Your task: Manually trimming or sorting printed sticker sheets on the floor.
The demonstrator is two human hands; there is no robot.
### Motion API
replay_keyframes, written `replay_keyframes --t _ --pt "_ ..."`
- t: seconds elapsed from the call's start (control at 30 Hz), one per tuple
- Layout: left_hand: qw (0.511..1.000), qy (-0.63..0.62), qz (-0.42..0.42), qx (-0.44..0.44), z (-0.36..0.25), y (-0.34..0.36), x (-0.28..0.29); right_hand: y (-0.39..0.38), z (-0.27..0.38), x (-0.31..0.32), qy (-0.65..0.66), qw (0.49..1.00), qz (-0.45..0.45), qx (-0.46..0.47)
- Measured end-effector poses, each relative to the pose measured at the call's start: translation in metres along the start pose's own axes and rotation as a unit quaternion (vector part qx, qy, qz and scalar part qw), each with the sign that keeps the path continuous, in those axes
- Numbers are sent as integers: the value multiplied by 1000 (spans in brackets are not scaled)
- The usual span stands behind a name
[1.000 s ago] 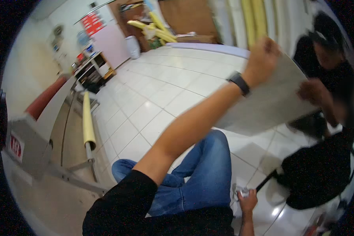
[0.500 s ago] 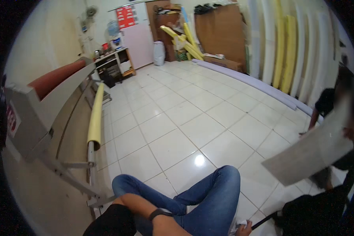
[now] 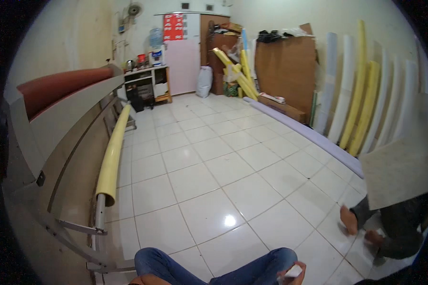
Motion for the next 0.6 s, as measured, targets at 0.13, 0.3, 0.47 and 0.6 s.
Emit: replay_keyframes --t 0.13,0.3,0.47,0.6 --pt "1000 -19 -21 0 8 -10 1 83 -49 -53 131 991 20 -20" --pt "996 -85 0 9 22 2 4 122 -167 -100 -185 969 153 -65" --pt "992 -119 6 32 24 2 10 87 -166 -106 -324 915 238 -47" --pt "984 -173 6 36 33 5 5 101 -195 -89 -219 947 212 -101"
Point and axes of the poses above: each hand's wrist, its own y-axis towards the middle knuckle, its own x-axis out of the back of the hand, z = x × y, the point moved 4 cm from there along y, towards the middle knuckle, and after that the axes turned 3 degrees about y, right-handed, at the moved point
